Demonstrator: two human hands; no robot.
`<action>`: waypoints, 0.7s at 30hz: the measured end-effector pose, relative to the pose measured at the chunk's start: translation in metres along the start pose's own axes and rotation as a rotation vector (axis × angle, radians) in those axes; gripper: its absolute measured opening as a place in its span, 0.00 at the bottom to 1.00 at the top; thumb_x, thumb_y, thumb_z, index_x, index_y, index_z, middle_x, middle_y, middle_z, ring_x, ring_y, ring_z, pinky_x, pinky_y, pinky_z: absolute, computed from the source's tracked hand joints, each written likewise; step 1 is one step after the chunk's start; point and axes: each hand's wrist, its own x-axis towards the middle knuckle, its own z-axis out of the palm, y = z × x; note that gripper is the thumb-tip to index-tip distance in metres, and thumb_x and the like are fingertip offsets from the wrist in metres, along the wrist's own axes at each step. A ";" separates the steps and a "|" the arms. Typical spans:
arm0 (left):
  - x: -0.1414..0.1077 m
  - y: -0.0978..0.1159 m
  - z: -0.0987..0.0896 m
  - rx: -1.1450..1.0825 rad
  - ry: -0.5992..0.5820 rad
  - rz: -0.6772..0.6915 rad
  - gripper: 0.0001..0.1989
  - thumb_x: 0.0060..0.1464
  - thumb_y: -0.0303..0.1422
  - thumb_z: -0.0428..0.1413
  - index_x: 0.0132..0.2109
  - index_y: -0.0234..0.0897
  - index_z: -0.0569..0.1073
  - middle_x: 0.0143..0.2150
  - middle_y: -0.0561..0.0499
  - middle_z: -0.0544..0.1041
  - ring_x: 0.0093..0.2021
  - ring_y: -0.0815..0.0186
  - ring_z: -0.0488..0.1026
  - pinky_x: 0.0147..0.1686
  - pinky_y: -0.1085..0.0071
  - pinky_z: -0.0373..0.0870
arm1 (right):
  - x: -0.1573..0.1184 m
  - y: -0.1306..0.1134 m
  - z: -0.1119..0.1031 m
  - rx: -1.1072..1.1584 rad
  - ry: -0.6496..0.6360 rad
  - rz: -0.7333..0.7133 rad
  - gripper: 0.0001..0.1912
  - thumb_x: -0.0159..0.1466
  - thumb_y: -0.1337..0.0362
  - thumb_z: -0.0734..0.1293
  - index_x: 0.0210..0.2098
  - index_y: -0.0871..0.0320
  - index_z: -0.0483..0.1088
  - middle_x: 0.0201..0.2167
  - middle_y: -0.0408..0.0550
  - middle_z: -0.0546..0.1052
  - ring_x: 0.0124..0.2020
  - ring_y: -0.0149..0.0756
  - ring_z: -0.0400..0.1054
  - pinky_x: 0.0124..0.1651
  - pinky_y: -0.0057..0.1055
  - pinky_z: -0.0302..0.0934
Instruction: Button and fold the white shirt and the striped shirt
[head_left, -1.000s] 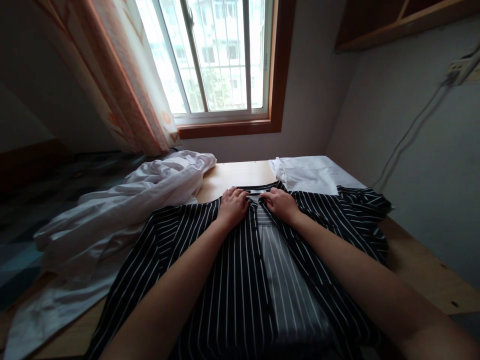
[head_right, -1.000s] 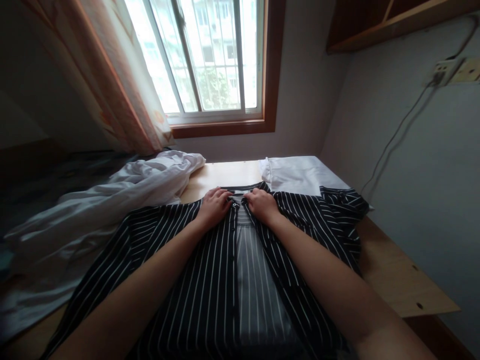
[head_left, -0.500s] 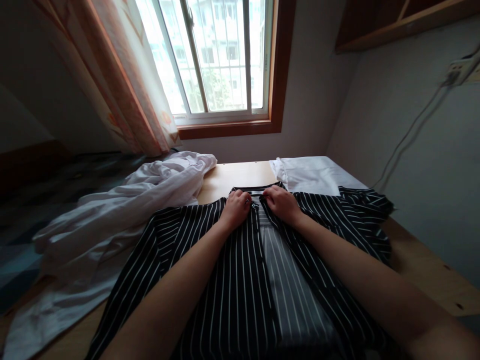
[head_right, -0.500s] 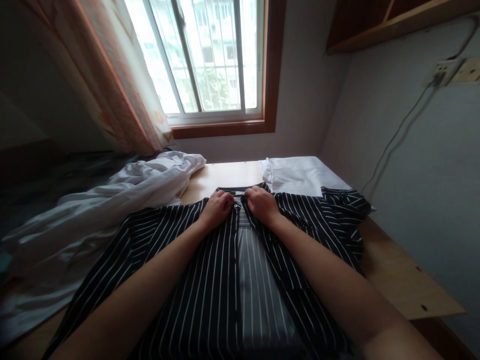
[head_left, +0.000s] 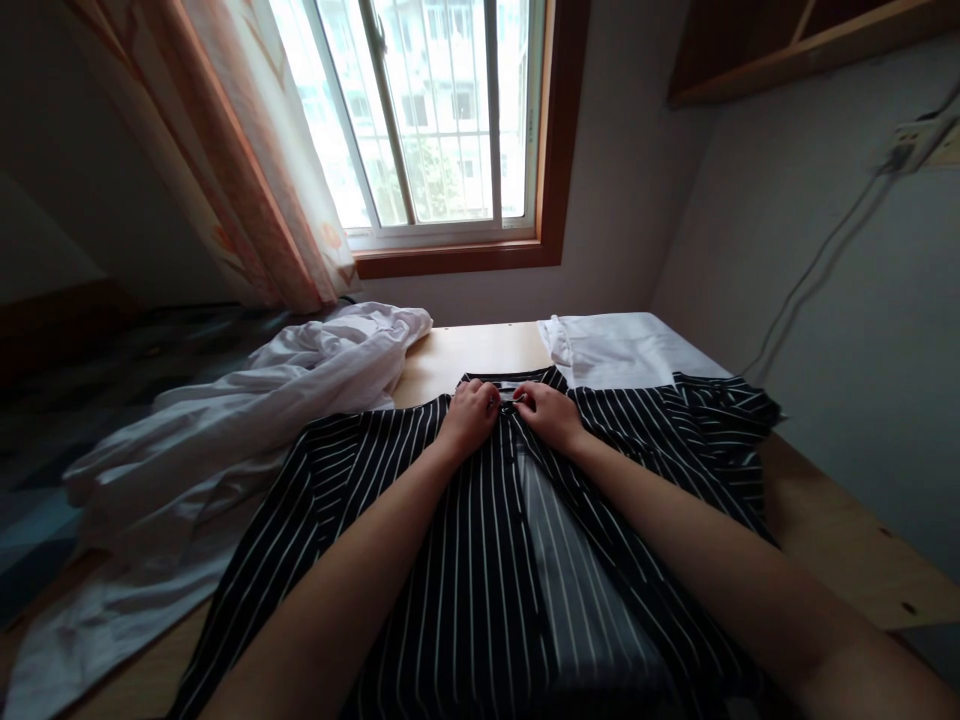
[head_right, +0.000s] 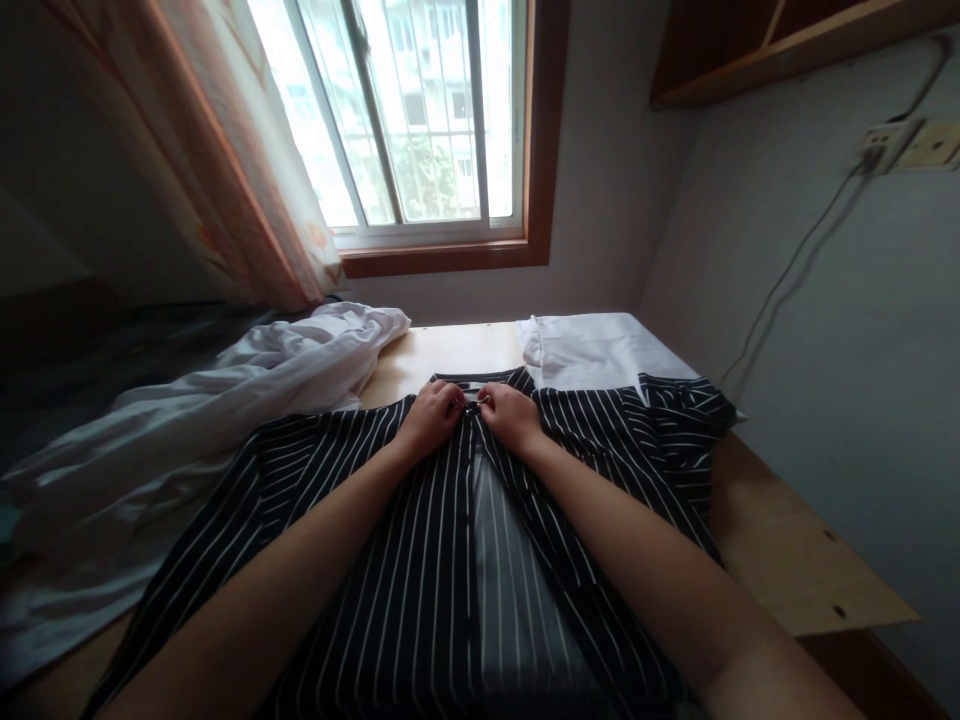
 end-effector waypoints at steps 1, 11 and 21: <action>0.000 0.000 0.000 0.002 -0.001 0.001 0.06 0.59 0.27 0.52 0.40 0.37 0.73 0.42 0.45 0.73 0.46 0.58 0.68 0.53 0.59 0.66 | 0.000 0.001 0.000 0.012 0.006 0.004 0.08 0.64 0.64 0.65 0.42 0.54 0.73 0.36 0.42 0.79 0.36 0.34 0.72 0.38 0.27 0.59; 0.002 0.005 -0.001 0.040 -0.057 -0.080 0.11 0.65 0.36 0.49 0.40 0.38 0.75 0.43 0.45 0.73 0.47 0.57 0.68 0.55 0.58 0.64 | 0.005 0.009 0.005 0.077 0.004 -0.047 0.06 0.64 0.66 0.65 0.38 0.56 0.75 0.38 0.46 0.80 0.41 0.36 0.73 0.43 0.28 0.61; -0.001 0.016 0.000 0.066 -0.048 -0.136 0.11 0.60 0.40 0.56 0.42 0.37 0.75 0.46 0.44 0.72 0.50 0.53 0.67 0.54 0.58 0.64 | 0.003 0.007 0.005 0.054 0.019 -0.068 0.10 0.62 0.69 0.65 0.42 0.56 0.73 0.37 0.45 0.79 0.38 0.36 0.72 0.40 0.29 0.60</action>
